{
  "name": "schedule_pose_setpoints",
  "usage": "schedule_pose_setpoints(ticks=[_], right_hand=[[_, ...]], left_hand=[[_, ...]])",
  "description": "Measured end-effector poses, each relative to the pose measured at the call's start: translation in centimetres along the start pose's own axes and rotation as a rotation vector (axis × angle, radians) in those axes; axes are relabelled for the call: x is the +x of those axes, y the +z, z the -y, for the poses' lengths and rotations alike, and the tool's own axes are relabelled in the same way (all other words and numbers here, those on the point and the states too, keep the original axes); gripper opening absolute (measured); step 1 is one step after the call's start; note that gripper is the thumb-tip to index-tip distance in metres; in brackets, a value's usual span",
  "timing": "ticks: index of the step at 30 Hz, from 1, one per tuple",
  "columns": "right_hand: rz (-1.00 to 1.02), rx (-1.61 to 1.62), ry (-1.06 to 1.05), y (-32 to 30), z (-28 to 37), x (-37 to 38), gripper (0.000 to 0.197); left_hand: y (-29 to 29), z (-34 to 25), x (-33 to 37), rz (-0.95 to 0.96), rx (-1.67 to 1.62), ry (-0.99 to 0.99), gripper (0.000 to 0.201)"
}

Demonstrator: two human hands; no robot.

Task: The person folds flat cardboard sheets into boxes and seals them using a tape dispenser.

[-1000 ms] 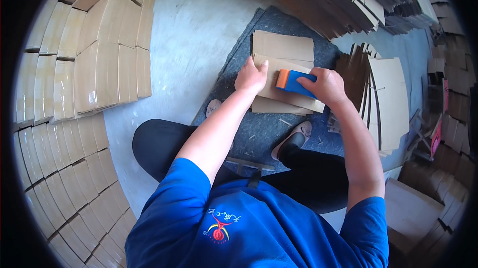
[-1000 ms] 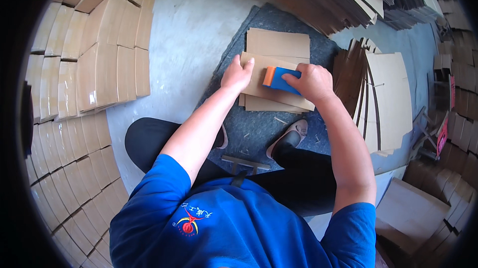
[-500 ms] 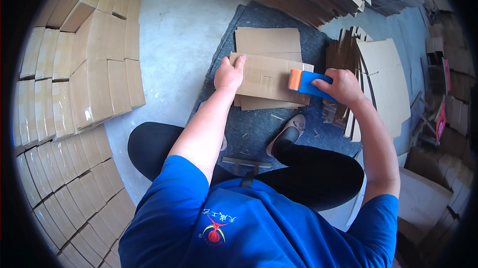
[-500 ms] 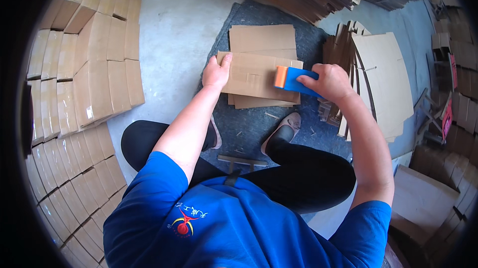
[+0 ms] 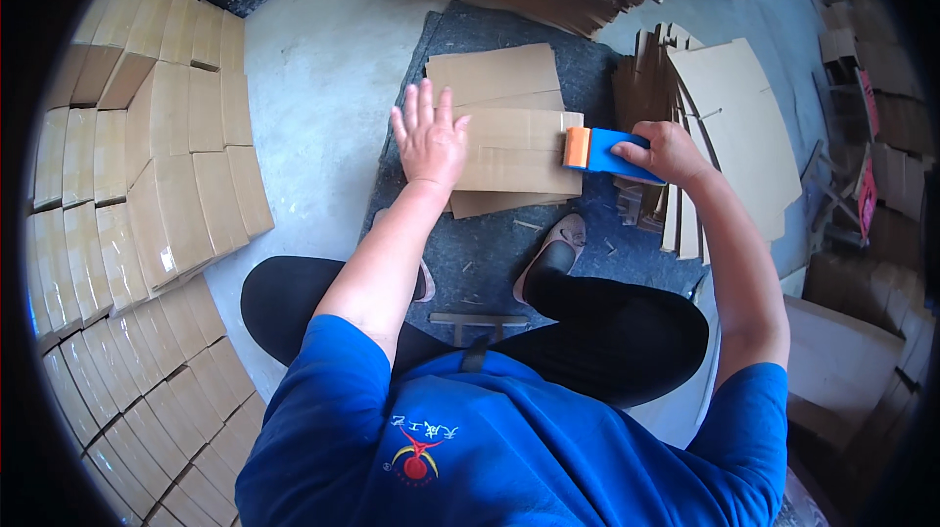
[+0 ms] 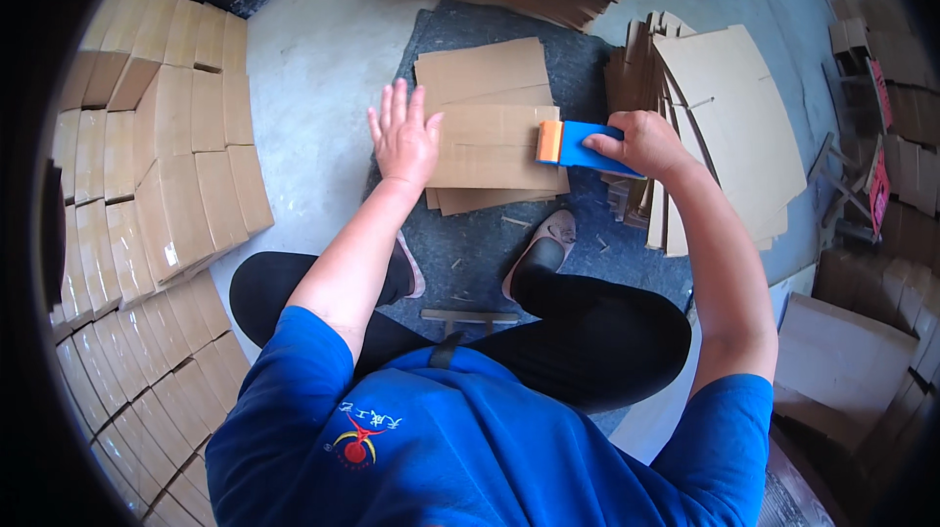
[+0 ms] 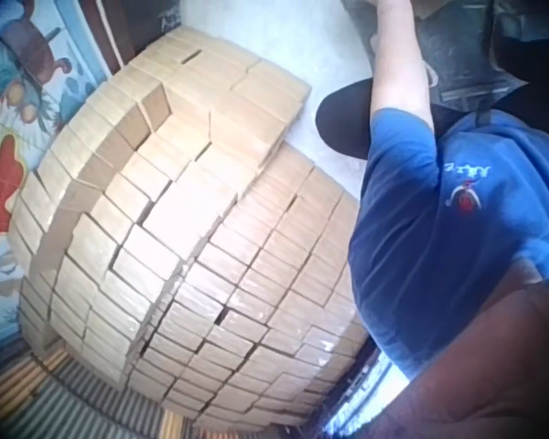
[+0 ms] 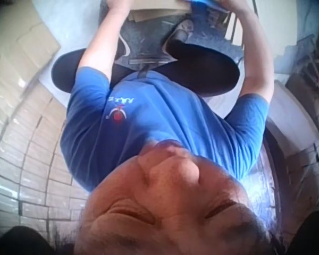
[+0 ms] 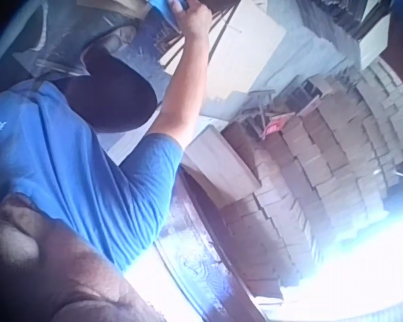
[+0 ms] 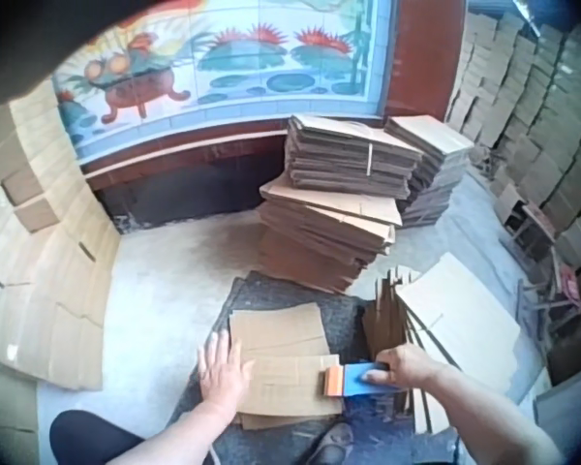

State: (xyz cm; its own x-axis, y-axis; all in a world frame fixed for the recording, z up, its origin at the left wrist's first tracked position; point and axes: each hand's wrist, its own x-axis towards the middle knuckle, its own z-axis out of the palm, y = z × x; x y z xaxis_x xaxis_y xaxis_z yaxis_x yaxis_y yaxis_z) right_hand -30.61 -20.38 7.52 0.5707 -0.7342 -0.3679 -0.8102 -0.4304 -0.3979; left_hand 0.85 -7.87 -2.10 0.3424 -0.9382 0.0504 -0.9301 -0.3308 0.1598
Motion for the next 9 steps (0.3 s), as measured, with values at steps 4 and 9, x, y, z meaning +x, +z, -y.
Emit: schedule_pose_setpoints(ticks=[4,9], right_hand=[[-0.019,-0.029,-0.026,0.2,0.3,0.3,0.048],[-0.019,-0.028,0.032,-0.1,0.6,0.1,0.054]], left_hand=[[1.2,-6.0,-1.5,0.143,-0.125,0.422,0.082],[-2.5,-12.0,-2.6,0.392,-0.004,0.352,0.105]])
